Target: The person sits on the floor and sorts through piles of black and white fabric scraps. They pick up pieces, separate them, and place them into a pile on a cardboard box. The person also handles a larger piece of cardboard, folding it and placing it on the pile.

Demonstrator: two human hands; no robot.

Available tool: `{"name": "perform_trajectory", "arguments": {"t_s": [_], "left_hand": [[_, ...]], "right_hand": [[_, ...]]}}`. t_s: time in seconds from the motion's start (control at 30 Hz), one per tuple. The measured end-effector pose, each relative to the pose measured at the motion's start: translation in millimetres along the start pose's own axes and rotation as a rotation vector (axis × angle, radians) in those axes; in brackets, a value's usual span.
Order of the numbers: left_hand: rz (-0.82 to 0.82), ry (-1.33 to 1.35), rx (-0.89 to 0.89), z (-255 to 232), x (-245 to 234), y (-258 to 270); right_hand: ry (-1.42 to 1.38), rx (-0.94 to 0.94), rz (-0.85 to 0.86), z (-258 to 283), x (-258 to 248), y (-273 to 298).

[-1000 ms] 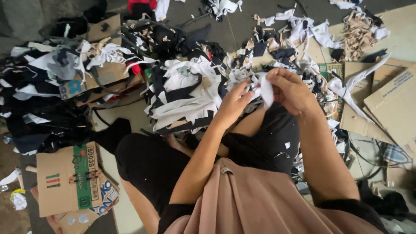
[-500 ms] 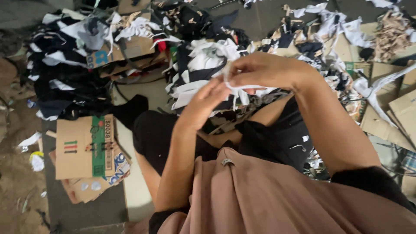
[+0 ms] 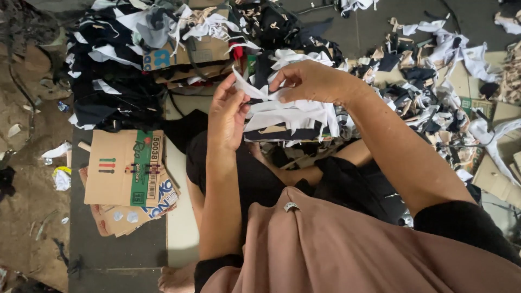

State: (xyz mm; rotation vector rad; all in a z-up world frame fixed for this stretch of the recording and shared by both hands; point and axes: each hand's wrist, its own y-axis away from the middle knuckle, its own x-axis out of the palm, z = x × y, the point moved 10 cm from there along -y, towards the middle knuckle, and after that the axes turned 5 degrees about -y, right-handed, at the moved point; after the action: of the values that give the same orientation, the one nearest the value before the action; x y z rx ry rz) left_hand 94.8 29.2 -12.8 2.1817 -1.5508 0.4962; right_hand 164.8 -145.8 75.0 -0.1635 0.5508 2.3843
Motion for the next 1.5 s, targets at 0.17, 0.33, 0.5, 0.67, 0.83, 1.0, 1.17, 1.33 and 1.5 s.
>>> {"name": "perform_trajectory", "arguments": {"t_s": [0.17,0.33,0.5,0.67,0.83,1.0,1.17,1.33,1.5], "left_hand": [[-0.147,-0.103,0.029,14,-32,-3],[-0.215,-0.288,-0.019,47,-44,-5],[-0.205,-0.589,-0.035,42,-30,-3],[-0.184,-0.89,0.024,39,-20,1],[-0.026,-1.161,0.099,76,-20,-13],[0.01,-1.443,0.026,82,2,0],[0.039,-1.556,0.502,74,101,21],[0.299,-1.501,0.562,148,178,49],[0.59,-1.438,0.447,196,215,68]], "right_hand": [[0.153,0.022,-0.034,-53,-15,-23],[0.261,0.113,-0.084,-114,-26,-36],[0.406,0.088,-0.158,-124,-43,-32],[0.996,-0.216,-0.626,-131,-37,-18],[1.225,-0.384,-0.731,-95,47,29],[0.968,-0.198,-0.603,-88,35,40],[0.833,-0.183,-0.94,-196,-89,99],[0.861,0.359,-1.168,-322,-176,171],[0.431,0.562,-0.933,-383,-177,155]]}}
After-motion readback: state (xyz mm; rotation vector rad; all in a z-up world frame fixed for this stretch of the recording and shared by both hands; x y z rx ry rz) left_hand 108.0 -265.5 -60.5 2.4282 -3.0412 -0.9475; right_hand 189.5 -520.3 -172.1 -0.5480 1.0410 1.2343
